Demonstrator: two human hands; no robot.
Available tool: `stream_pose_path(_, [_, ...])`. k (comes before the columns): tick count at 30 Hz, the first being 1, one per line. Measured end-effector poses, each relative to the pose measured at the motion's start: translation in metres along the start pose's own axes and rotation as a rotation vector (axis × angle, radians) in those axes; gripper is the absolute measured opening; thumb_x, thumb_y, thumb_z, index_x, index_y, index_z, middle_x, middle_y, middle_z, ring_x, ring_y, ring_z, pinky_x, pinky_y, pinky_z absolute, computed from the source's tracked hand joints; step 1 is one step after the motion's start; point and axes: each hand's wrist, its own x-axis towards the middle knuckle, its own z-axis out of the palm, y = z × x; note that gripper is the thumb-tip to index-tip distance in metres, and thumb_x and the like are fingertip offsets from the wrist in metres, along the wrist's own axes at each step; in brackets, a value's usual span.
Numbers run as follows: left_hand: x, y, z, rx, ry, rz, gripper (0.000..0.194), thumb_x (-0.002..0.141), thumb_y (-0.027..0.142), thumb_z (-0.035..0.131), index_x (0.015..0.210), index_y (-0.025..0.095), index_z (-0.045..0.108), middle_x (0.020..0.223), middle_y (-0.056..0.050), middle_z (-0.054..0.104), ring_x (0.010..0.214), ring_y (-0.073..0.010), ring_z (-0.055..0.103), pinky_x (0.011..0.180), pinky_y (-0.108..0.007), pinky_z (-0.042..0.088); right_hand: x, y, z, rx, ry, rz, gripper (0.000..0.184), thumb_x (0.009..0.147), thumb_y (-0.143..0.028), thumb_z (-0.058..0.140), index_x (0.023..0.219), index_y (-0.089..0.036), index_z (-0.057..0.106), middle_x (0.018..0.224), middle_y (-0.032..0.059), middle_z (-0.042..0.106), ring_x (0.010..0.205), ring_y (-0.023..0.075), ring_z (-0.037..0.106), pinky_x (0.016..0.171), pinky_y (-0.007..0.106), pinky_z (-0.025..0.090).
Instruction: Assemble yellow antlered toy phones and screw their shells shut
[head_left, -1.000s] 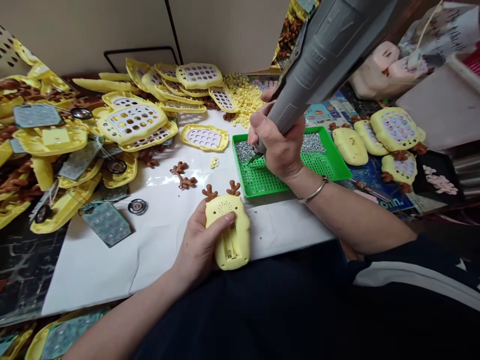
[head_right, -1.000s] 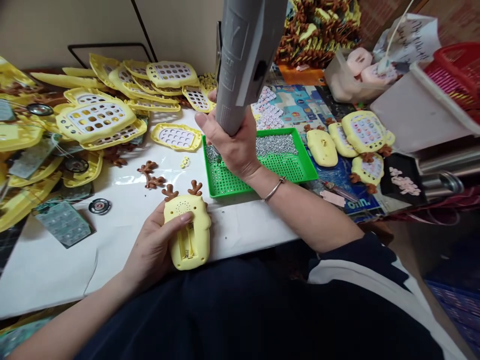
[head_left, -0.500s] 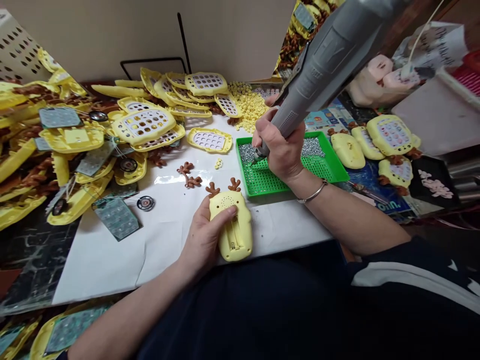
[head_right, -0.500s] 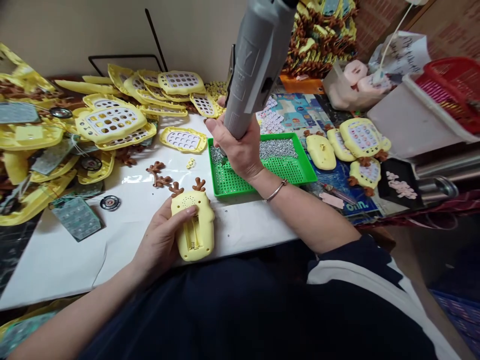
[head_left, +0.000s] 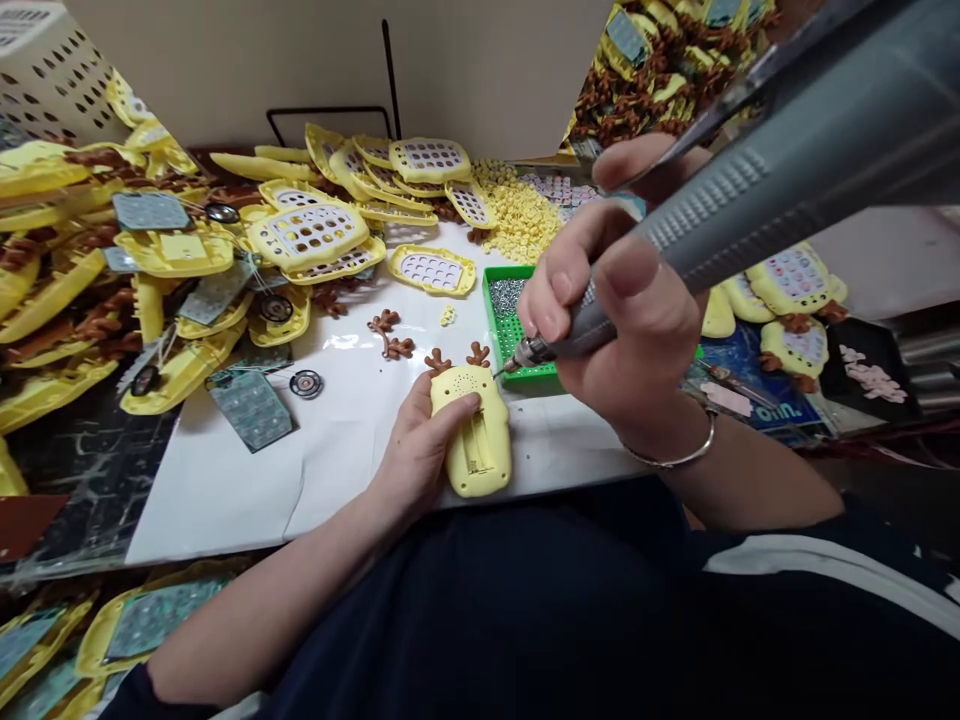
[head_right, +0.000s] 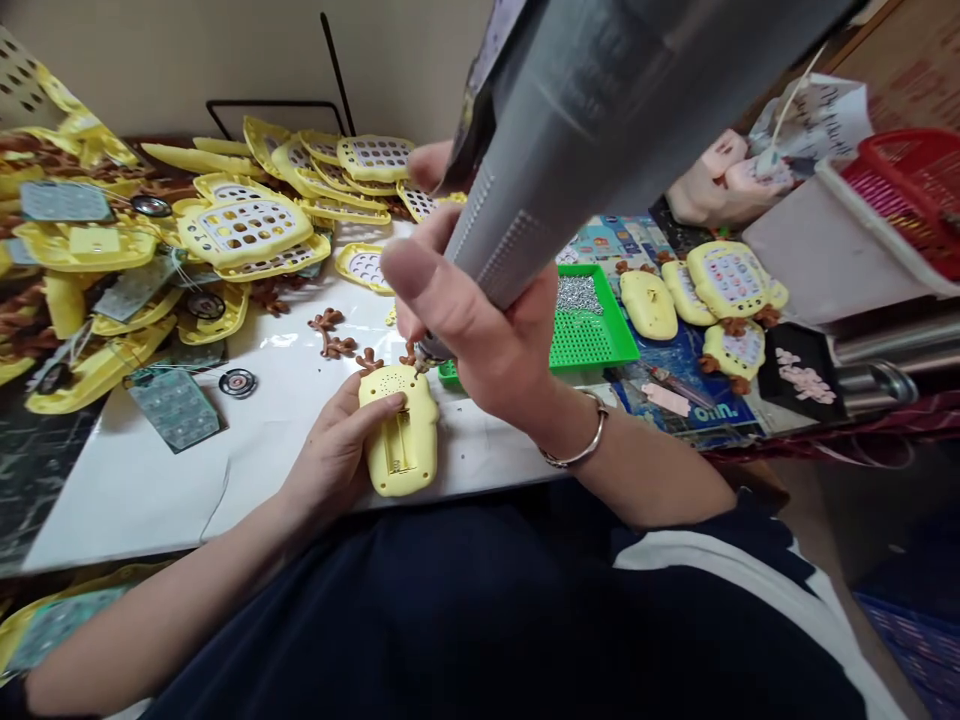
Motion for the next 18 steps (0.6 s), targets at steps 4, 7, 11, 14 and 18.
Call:
stream_pose_path(4, [0.000,0.001,0.000,-0.004,-0.019,0.005,0.032,0.068,0.025,0.078,0.095,0.022,0.061,0.084,0.000,0.070,0.071,-0.0172,0.066,0.067,-0.028,0.055,-0.005,0.009,0.004,-0.043,-0.005,-0.001,0.067,0.083,-0.083,0.016,0.124,-0.034,0.034,0.068,-0.0009,0.051,0.048,0.0153,0.052,0.047,0.032,0.045])
stream_pose_path(7, [0.000,0.000,0.000,-0.012,-0.020,-0.004,0.036,0.067,0.025,0.079,0.098,0.021,0.061,0.085,0.000,0.070,0.071,-0.0168,0.066,0.067,-0.028,0.054,-0.005,0.017,0.007,0.056,-0.002,-0.006,0.067,0.081,-0.084,0.024,0.125,-0.034,0.035,0.069,-0.0016,0.050,0.046,0.0148,0.049,0.045,0.032,0.043])
stream_pose_path(11, [0.000,0.000,-0.001,-0.012,-0.027,-0.020,0.037,0.068,0.025,0.078,0.100,0.021,0.060,0.084,0.001,0.069,0.071,-0.0160,0.065,0.067,-0.027,0.053,-0.007,0.018,0.012,0.387,0.016,-0.053,0.039,0.083,-0.063,0.056,0.106,-0.034,0.045,0.060,-0.0066,0.044,0.042,0.0124,0.046,0.043,0.028,0.040])
stream_pose_path(14, [0.000,0.000,-0.002,-0.005,-0.030,-0.018,0.036,0.068,0.025,0.077,0.099,0.020,0.059,0.083,0.001,0.069,0.071,-0.0162,0.065,0.067,-0.028,0.053,-0.008,0.015,0.012,0.494,0.000,-0.032,0.028,0.080,-0.048,0.067,0.097,-0.034,0.049,0.059,-0.0084,0.045,0.043,0.0110,0.047,0.042,0.026,0.040])
stream_pose_path(18, [0.001,0.000,-0.002,-0.010,-0.029,-0.019,0.035,0.069,0.024,0.077,0.099,0.020,0.059,0.085,0.001,0.070,0.071,-0.0162,0.066,0.067,-0.028,0.054,-0.008,0.016,0.010,0.598,-0.038,-0.012,0.031,0.074,-0.042,0.075,0.095,-0.032,0.055,0.060,-0.0091,0.049,0.043,0.0091,0.047,0.041,0.025,0.040])
